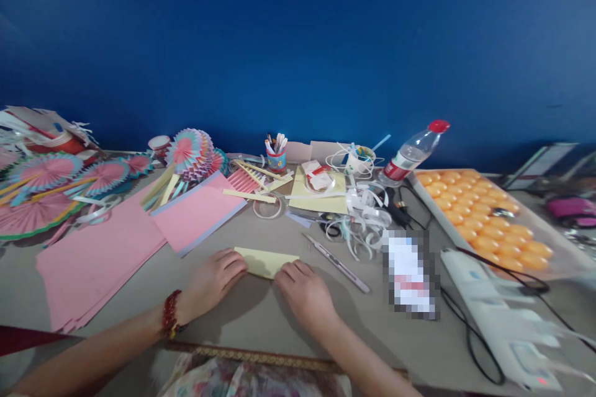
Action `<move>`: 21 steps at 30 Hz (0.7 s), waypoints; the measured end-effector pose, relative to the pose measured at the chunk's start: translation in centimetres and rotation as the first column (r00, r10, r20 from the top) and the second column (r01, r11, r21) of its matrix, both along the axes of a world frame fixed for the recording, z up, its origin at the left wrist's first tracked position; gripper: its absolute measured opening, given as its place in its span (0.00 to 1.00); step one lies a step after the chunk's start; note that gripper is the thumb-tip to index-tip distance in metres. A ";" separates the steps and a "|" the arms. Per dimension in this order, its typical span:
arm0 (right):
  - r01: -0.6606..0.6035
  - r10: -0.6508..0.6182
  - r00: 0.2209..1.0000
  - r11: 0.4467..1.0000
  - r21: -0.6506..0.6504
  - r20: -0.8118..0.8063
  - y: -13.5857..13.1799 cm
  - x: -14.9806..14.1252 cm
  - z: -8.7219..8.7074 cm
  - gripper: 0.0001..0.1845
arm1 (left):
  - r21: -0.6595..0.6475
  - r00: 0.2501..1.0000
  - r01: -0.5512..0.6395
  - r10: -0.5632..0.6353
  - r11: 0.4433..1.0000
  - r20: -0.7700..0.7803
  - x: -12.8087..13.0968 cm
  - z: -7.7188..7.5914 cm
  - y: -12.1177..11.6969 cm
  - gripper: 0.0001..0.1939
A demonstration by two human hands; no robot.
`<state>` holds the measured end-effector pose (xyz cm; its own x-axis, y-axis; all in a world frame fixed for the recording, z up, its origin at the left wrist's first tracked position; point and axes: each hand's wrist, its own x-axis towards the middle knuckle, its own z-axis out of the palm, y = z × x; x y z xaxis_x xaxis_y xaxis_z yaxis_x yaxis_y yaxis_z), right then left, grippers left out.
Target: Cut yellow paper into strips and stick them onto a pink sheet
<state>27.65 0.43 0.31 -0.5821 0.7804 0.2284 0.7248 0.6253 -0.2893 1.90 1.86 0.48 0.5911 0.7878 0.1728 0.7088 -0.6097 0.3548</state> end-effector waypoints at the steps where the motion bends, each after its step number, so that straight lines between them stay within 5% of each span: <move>1: 0.002 -0.002 1.000 1.000 -0.027 -0.012 0.3 -0.1 0.1 0.08 | -0.012 1.000 -0.003 0.003 1.000 0.026 -0.1 0.1 0.2 0.14; 13: 0.112 -0.120 0.993 0.967 -0.230 -0.022 2.6 -0.7 0.2 0.06 | -0.173 0.993 -0.084 0.097 0.981 0.067 -0.9 2.4 3.0 0.12; 21: 0.121 -0.116 0.993 0.954 -0.275 0.033 3.3 -1.0 0.8 0.07 | -0.265 0.992 0.002 0.032 0.964 0.124 -2.1 2.0 3.9 0.11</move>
<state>26.67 3.69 1.15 -0.4833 0.8753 -0.0143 0.7948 0.4318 -0.4265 -0.24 5.77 2.46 0.5660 0.8239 0.0303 0.6560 -0.4723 0.5887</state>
